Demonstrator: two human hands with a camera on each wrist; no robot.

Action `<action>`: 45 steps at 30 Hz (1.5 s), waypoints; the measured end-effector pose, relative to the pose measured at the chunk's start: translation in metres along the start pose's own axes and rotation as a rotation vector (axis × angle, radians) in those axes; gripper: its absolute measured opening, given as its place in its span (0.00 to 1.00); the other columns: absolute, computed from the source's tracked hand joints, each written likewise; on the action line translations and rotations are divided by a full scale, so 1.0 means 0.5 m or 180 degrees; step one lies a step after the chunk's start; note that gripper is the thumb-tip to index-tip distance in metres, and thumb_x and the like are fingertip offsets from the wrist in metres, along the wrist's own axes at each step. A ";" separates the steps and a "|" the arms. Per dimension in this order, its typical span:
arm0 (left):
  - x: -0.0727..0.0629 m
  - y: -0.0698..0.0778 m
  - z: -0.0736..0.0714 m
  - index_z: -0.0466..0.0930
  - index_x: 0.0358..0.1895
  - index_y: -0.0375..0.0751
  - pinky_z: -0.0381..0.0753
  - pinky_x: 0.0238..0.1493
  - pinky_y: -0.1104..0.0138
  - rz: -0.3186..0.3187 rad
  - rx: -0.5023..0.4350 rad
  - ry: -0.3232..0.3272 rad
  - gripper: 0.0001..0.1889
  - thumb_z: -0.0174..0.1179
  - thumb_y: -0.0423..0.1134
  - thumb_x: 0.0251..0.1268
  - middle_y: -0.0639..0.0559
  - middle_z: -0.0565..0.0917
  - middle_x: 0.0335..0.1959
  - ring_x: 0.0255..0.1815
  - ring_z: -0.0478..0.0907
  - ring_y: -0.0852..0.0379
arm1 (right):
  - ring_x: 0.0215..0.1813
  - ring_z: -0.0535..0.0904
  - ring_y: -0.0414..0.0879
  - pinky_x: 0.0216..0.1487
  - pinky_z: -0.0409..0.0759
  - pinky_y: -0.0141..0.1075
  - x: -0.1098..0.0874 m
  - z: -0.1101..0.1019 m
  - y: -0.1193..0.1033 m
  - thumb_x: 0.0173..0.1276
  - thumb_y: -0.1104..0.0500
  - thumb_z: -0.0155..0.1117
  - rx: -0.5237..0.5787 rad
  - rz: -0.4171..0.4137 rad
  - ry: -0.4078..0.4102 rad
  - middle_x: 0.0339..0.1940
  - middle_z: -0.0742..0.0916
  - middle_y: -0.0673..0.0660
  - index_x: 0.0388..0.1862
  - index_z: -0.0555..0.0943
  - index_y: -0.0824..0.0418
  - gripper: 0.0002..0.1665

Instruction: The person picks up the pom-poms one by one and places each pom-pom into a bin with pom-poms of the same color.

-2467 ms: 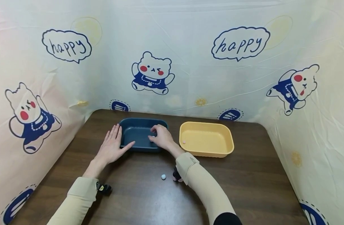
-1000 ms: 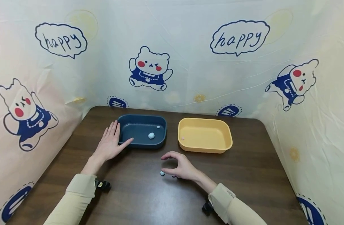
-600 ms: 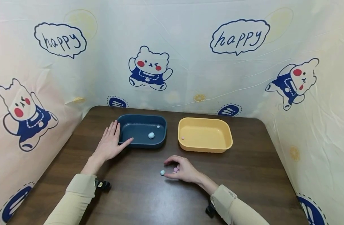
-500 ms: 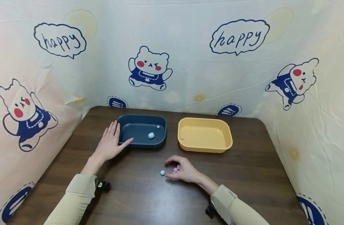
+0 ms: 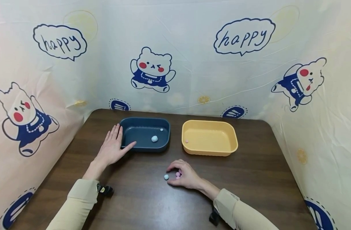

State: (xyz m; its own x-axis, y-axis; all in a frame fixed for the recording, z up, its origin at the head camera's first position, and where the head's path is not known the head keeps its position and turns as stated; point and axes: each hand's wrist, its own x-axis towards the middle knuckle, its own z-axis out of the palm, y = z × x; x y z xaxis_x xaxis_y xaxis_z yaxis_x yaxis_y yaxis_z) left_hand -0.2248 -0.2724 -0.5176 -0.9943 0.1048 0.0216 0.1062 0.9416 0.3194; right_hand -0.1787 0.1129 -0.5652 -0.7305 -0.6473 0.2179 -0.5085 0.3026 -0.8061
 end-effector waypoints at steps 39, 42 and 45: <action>-0.005 -0.004 0.002 0.42 0.90 0.31 0.39 0.93 0.37 -0.0010 -0.0019 0.0039 0.63 0.46 0.82 0.74 0.36 0.37 0.94 0.95 0.36 0.33 | 0.54 0.86 0.51 0.63 0.85 0.39 0.040 -0.025 -0.025 0.69 0.61 0.82 0.0334 0.0250 0.0257 0.49 0.90 0.53 0.48 0.90 0.53 0.11; -0.004 -0.004 0.003 0.41 0.90 0.32 0.39 0.93 0.37 -0.0011 -0.0009 0.0032 0.63 0.46 0.81 0.74 0.35 0.37 0.94 0.95 0.36 0.32 | 0.55 0.87 0.51 0.64 0.85 0.38 0.047 -0.036 -0.029 0.69 0.62 0.82 0.0315 0.0214 0.0311 0.50 0.90 0.53 0.49 0.90 0.54 0.12; -0.004 -0.004 0.004 0.40 0.90 0.32 0.39 0.93 0.37 -0.0007 0.0000 0.0035 0.63 0.46 0.81 0.74 0.35 0.37 0.94 0.95 0.36 0.32 | 0.55 0.87 0.51 0.65 0.85 0.38 0.056 -0.045 -0.033 0.68 0.64 0.82 0.0250 0.0149 0.0395 0.49 0.91 0.53 0.48 0.90 0.55 0.13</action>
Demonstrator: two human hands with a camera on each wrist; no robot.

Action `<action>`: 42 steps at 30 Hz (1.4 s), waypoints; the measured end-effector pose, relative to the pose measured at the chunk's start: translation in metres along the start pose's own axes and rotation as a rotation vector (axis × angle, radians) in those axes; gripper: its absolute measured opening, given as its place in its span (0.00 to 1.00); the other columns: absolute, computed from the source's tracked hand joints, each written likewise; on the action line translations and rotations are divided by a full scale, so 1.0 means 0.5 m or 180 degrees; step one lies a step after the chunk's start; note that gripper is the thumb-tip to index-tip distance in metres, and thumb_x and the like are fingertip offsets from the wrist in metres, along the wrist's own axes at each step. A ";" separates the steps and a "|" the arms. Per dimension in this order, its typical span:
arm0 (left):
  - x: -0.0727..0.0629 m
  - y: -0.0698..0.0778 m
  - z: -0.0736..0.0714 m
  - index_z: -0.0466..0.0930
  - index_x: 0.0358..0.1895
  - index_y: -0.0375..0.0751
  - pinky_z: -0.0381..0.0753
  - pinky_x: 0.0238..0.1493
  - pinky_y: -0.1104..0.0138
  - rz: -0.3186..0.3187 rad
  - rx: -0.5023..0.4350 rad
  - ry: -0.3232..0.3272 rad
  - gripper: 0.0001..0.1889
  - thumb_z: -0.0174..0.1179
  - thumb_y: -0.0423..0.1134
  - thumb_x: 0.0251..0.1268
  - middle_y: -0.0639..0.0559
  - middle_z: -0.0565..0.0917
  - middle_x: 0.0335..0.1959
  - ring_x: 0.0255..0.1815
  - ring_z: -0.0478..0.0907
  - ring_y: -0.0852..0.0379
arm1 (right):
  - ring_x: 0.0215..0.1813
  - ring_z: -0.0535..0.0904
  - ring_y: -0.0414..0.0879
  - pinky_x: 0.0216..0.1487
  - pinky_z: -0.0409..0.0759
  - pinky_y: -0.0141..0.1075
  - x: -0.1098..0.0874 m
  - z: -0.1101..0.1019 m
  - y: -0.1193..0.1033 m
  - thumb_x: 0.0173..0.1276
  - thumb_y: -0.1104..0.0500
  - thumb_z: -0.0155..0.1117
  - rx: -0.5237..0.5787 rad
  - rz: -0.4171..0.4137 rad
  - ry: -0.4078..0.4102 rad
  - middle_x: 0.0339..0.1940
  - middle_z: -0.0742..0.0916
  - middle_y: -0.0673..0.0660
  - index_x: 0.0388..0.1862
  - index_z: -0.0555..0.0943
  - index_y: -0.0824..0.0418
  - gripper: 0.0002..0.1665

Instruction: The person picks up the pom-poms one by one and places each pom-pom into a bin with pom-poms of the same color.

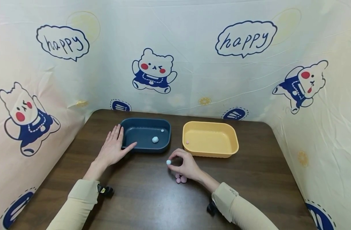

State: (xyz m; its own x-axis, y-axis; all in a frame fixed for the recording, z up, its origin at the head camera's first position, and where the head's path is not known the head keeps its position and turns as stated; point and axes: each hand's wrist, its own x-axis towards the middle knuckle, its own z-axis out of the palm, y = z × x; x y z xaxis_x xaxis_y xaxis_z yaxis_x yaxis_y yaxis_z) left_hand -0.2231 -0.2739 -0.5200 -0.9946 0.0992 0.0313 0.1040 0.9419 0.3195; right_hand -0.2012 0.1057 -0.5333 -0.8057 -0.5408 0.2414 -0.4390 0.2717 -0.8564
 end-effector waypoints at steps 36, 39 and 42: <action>-0.001 0.003 -0.001 0.40 0.91 0.33 0.39 0.93 0.38 -0.0009 0.0040 0.0019 0.63 0.45 0.82 0.73 0.35 0.38 0.94 0.95 0.37 0.33 | 0.60 0.86 0.57 0.69 0.85 0.61 0.141 -0.030 -0.024 0.72 0.59 0.78 -0.0021 0.0319 0.0500 0.53 0.91 0.60 0.53 0.88 0.60 0.14; 0.000 0.003 -0.001 0.40 0.91 0.33 0.39 0.93 0.38 -0.0018 0.0049 0.0016 0.63 0.45 0.82 0.73 0.35 0.38 0.94 0.95 0.37 0.33 | 0.61 0.86 0.57 0.70 0.86 0.60 0.156 -0.028 -0.025 0.74 0.58 0.77 -0.0028 0.0361 0.0509 0.54 0.90 0.60 0.55 0.87 0.60 0.14; 0.001 0.004 -0.001 0.41 0.91 0.32 0.39 0.93 0.38 -0.0020 0.0050 0.0025 0.63 0.46 0.82 0.73 0.35 0.38 0.94 0.95 0.37 0.33 | 0.60 0.86 0.56 0.69 0.87 0.56 0.170 -0.027 -0.026 0.74 0.58 0.77 -0.0037 0.0378 0.0522 0.55 0.90 0.60 0.56 0.87 0.60 0.15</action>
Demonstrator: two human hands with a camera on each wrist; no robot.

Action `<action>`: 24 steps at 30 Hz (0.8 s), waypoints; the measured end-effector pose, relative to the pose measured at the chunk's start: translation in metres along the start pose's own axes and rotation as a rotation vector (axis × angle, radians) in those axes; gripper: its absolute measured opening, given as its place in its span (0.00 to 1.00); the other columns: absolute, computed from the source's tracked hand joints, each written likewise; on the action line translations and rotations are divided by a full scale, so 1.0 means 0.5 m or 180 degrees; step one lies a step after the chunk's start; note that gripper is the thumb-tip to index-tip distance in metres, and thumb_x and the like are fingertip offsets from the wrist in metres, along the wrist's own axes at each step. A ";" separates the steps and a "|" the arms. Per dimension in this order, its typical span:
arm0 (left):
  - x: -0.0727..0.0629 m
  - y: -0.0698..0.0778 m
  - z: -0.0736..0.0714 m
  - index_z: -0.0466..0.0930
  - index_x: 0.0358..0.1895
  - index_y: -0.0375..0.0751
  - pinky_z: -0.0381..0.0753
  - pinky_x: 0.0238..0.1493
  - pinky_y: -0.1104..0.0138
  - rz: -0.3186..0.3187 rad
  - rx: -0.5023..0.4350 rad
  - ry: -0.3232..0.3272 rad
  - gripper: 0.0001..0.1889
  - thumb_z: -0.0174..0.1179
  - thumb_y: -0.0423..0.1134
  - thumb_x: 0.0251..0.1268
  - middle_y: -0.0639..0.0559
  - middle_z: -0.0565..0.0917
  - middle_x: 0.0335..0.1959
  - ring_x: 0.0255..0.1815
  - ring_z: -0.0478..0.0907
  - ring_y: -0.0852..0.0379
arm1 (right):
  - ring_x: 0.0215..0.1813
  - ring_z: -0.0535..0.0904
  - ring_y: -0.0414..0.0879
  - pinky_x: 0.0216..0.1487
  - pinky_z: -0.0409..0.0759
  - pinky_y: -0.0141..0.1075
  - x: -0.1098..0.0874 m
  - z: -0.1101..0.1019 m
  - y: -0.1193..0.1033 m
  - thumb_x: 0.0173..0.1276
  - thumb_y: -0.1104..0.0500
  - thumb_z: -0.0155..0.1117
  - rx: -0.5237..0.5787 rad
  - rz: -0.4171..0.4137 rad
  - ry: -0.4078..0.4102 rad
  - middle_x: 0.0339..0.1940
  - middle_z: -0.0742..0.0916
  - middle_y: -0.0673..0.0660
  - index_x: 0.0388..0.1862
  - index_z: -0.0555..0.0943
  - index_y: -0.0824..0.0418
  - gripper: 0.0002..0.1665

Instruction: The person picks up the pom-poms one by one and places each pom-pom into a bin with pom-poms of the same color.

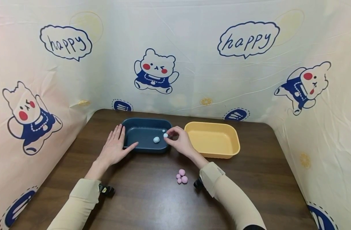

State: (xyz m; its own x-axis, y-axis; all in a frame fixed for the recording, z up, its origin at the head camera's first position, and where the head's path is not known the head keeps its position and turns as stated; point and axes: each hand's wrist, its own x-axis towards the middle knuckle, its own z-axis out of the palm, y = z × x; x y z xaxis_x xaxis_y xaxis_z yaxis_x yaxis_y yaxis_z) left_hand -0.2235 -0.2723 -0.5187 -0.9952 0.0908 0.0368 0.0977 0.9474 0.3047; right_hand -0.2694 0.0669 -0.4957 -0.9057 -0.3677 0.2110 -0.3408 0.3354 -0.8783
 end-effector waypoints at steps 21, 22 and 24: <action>0.002 -0.003 0.001 0.42 0.90 0.32 0.39 0.93 0.37 -0.0005 -0.0026 0.0014 0.63 0.47 0.82 0.73 0.34 0.39 0.94 0.95 0.37 0.33 | 0.52 0.88 0.56 0.60 0.89 0.47 0.083 0.033 -0.016 0.74 0.60 0.77 0.0020 -0.0001 0.0031 0.50 0.92 0.64 0.53 0.88 0.64 0.13; 0.002 -0.003 0.001 0.42 0.90 0.32 0.39 0.93 0.38 -0.0013 -0.0025 0.0014 0.63 0.47 0.82 0.73 0.34 0.39 0.94 0.95 0.37 0.33 | 0.51 0.88 0.56 0.59 0.89 0.45 0.086 0.035 -0.018 0.73 0.60 0.77 0.0010 -0.0010 0.0029 0.50 0.92 0.64 0.53 0.88 0.64 0.13; 0.000 -0.002 0.001 0.42 0.90 0.32 0.39 0.93 0.38 -0.0017 -0.0015 0.0016 0.64 0.47 0.82 0.73 0.35 0.39 0.94 0.95 0.37 0.33 | 0.50 0.88 0.56 0.58 0.89 0.42 0.090 0.040 -0.020 0.73 0.61 0.77 -0.0011 -0.0008 0.0006 0.50 0.92 0.65 0.53 0.88 0.65 0.13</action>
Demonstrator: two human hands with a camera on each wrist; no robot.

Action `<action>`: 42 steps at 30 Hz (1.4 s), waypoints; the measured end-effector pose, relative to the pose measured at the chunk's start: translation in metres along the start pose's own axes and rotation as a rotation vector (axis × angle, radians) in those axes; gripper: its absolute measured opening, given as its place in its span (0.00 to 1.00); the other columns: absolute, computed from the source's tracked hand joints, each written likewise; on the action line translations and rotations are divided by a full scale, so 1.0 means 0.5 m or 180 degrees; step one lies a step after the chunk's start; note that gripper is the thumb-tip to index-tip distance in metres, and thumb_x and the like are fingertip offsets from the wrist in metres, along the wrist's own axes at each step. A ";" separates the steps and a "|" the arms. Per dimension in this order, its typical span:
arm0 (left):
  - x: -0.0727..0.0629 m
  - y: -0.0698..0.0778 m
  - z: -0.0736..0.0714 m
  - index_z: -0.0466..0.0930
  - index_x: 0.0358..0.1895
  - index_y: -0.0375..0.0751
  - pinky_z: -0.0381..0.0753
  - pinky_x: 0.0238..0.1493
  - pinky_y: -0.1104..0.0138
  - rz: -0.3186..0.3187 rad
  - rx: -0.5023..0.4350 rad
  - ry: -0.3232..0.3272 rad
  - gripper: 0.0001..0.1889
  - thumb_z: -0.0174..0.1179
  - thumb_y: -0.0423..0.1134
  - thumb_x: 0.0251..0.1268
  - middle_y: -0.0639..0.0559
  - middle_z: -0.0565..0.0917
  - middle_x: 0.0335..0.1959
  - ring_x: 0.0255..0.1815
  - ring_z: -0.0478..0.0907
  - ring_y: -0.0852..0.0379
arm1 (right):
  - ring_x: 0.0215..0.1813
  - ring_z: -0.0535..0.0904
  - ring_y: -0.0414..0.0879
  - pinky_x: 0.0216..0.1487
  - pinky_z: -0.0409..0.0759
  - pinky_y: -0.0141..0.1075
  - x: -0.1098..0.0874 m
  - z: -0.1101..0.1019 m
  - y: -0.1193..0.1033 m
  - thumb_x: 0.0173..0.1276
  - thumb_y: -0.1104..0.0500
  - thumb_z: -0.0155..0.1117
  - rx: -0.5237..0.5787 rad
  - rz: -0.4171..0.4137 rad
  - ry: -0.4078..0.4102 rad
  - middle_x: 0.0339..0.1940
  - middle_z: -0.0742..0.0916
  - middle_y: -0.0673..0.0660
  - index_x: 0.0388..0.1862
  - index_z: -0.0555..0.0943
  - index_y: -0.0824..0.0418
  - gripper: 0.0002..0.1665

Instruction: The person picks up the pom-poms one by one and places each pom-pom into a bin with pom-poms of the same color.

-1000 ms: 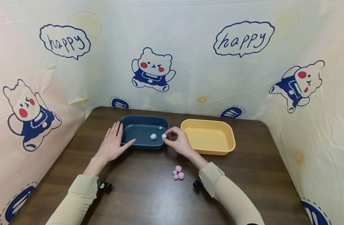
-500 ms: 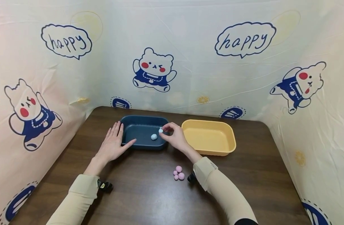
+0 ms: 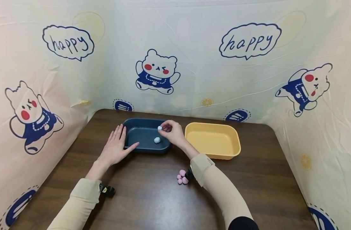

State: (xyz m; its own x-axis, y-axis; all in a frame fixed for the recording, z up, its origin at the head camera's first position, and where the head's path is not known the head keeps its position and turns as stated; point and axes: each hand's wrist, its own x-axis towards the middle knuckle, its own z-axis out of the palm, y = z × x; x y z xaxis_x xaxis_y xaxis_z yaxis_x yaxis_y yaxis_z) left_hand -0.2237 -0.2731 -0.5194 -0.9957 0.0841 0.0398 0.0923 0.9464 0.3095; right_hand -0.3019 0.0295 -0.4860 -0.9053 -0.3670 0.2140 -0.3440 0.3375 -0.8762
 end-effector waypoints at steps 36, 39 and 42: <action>-0.003 0.004 0.002 0.42 0.91 0.33 0.40 0.93 0.39 -0.0016 -0.0003 -0.0007 0.64 0.46 0.83 0.72 0.36 0.39 0.94 0.95 0.38 0.33 | 0.51 0.89 0.55 0.57 0.89 0.34 -0.004 0.007 0.005 0.75 0.60 0.75 0.0159 0.0035 -0.0057 0.52 0.92 0.65 0.56 0.88 0.65 0.15; -0.002 0.002 0.002 0.42 0.91 0.33 0.40 0.93 0.38 -0.0001 -0.0014 -0.0004 0.63 0.46 0.83 0.73 0.36 0.39 0.94 0.95 0.38 0.33 | 0.51 0.88 0.53 0.57 0.89 0.34 -0.015 -0.001 0.005 0.75 0.60 0.76 0.0179 -0.0006 -0.0072 0.52 0.92 0.64 0.57 0.88 0.65 0.15; -0.001 0.000 0.001 0.42 0.91 0.33 0.40 0.93 0.39 0.0013 -0.0018 0.0018 0.63 0.47 0.82 0.73 0.36 0.39 0.94 0.95 0.38 0.33 | 0.53 0.89 0.54 0.61 0.90 0.41 -0.027 -0.010 0.007 0.75 0.60 0.76 0.0208 -0.0006 -0.0099 0.54 0.92 0.64 0.59 0.87 0.64 0.17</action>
State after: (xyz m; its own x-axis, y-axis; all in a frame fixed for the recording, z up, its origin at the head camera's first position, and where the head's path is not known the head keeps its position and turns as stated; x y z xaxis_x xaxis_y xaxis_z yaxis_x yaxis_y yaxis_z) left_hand -0.2230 -0.2730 -0.5201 -0.9952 0.0862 0.0466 0.0965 0.9442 0.3148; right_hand -0.2921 0.0401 -0.4900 -0.8961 -0.3947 0.2029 -0.3276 0.2799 -0.9024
